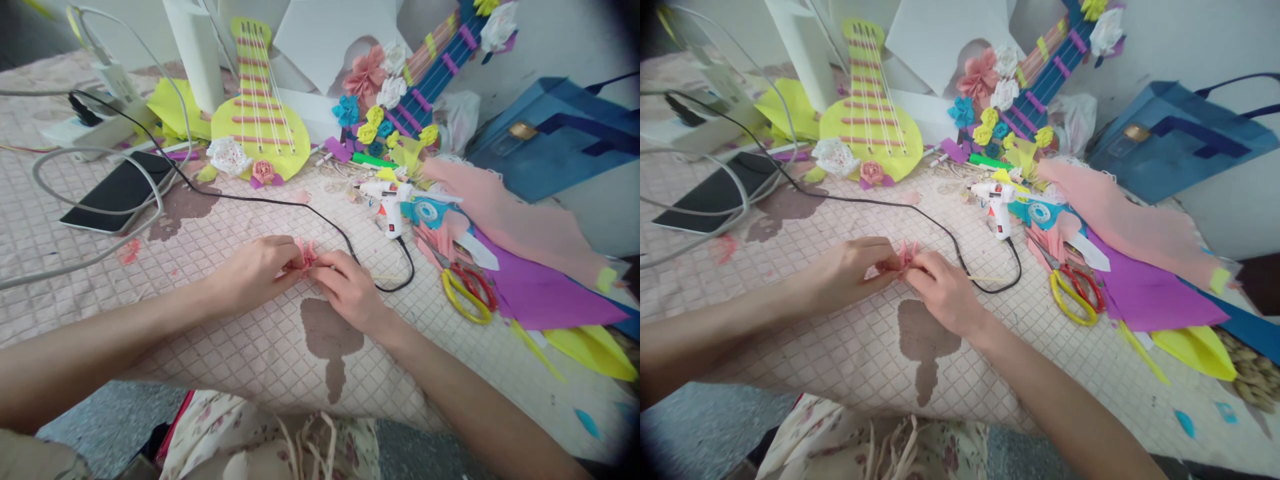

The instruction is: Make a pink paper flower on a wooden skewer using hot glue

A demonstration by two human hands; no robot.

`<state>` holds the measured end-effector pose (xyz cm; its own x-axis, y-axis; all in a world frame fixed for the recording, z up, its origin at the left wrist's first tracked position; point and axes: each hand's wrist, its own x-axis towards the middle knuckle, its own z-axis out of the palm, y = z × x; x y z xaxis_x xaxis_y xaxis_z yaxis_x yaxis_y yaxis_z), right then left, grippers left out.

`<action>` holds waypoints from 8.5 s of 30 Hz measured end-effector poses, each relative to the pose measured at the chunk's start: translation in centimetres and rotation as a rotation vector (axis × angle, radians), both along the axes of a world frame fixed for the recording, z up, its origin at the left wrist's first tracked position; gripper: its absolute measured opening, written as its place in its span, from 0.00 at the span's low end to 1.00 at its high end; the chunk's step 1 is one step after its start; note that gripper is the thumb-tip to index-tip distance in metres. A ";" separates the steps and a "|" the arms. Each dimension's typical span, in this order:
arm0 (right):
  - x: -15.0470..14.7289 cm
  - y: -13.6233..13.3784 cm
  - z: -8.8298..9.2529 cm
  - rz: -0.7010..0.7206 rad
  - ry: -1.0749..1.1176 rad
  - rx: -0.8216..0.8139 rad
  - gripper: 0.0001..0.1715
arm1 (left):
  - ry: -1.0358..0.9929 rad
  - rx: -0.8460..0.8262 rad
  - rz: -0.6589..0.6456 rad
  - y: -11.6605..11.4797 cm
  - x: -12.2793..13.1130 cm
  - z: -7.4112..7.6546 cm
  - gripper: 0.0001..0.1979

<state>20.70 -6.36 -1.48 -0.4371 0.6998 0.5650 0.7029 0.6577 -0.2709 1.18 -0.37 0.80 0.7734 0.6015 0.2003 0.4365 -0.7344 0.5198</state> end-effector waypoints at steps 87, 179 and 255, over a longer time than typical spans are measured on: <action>-0.2 -0.1 0.0 -0.064 -0.094 -0.082 0.11 | 0.029 0.144 -0.113 0.0 0.0 0.6 0.05; -0.2 -0.3 -0.4 -0.048 -0.021 -0.226 0.12 | 0.167 0.355 -0.012 -0.7 0.4 -0.1 0.09; 15.5 -5.0 -0.4 -0.910 -0.065 -0.246 0.09 | 0.171 0.224 -0.010 -0.4 0.0 0.1 0.09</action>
